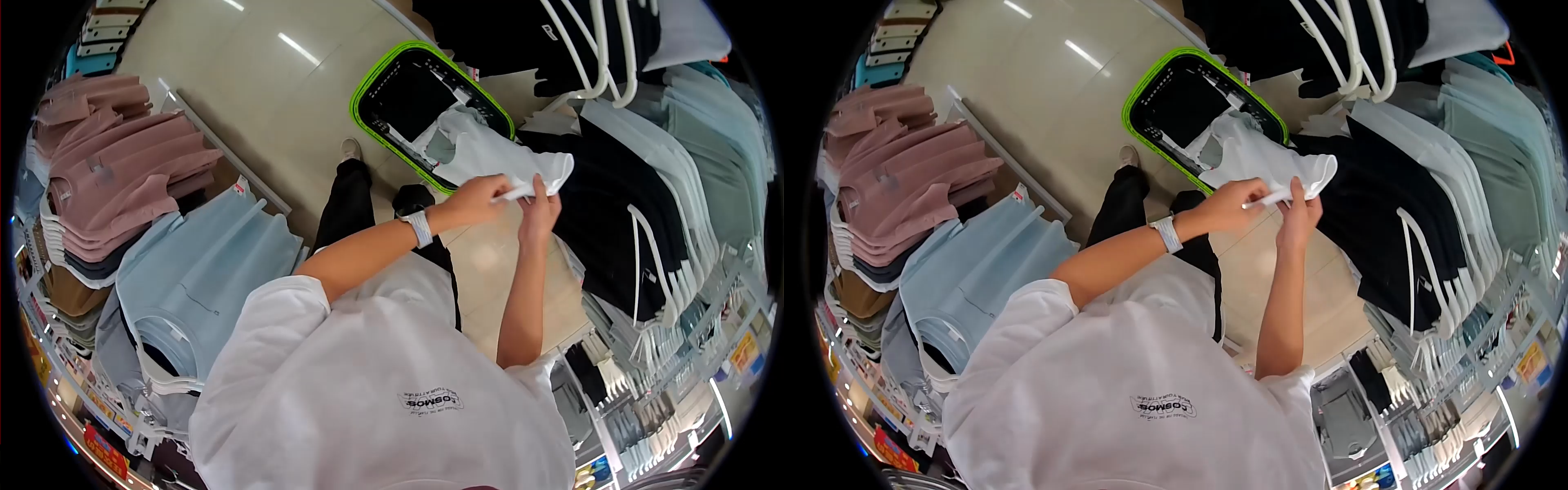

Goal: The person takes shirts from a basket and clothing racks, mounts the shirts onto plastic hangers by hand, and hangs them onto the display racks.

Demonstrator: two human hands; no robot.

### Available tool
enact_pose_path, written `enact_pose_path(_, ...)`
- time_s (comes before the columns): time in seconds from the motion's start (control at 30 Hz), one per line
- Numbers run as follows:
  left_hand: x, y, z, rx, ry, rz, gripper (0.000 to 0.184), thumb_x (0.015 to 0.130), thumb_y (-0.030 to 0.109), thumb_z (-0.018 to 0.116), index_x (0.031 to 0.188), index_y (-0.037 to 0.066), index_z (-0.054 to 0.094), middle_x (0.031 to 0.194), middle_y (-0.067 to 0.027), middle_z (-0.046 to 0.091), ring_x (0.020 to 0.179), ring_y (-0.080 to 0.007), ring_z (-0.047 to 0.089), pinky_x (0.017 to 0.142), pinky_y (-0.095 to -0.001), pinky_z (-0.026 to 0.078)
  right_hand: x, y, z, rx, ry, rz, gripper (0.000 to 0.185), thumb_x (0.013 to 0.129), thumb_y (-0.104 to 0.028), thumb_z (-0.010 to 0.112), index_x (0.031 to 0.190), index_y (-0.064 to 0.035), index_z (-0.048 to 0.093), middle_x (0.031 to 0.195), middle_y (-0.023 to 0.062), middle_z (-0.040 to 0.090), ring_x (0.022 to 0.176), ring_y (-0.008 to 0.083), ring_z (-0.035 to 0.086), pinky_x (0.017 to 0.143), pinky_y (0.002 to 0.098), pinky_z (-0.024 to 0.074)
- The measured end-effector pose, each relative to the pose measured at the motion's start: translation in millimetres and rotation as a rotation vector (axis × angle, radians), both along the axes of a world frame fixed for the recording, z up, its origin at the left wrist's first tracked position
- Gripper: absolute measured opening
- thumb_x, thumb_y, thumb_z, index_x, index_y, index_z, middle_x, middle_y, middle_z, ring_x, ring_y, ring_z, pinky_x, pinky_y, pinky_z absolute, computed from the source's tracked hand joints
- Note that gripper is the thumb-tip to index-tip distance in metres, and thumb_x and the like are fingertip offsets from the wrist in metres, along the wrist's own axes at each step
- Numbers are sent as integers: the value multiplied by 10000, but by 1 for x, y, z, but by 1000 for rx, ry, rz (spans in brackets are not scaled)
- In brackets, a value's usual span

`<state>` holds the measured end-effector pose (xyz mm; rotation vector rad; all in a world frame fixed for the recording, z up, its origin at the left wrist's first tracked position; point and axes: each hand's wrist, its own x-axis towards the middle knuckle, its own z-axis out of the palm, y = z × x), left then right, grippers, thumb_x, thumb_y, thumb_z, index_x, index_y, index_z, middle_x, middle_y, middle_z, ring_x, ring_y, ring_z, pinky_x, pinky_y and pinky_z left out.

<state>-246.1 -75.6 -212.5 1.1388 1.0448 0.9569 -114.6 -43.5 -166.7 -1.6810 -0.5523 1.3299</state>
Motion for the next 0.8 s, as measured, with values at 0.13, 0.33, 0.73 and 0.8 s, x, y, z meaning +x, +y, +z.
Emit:
enact_pose_path(0.13,-32,-26,-92,-147,273,8,96,787,59,562,872,23,589,756,-135,631,708,-230,635,645,-331,484,10,27,-103,-96,41,38,267,868,-142,608,1098,-18,553,1007,84,617,867,194,612,720,335,504)
enact_pose_path(0.33,-72,-55,-195,-265,468,123,97,752,109,549,788,48,614,711,-150,624,697,-331,616,626,-393,482,64,13,-331,-294,-854,663,363,740,-113,592,1070,37,574,959,186,639,833,302,641,689,341,508)
enact_pose_path(0.73,-121,24,-368,-698,472,556,489,790,232,552,1118,-123,476,1051,-309,569,1005,-421,553,893,-422,434,-156,17,-408,34,-984,1214,454,748,-252,653,1116,-51,478,1034,201,542,1010,391,523,856,437,436)
enact_pose_path(0.8,-119,35,-383,-723,548,516,525,801,252,551,1148,-130,455,1067,-315,557,1020,-429,540,915,-422,420,-163,18,-459,168,-1071,1233,436,743,-267,651,1082,-53,479,999,192,543,984,395,524,847,440,438)
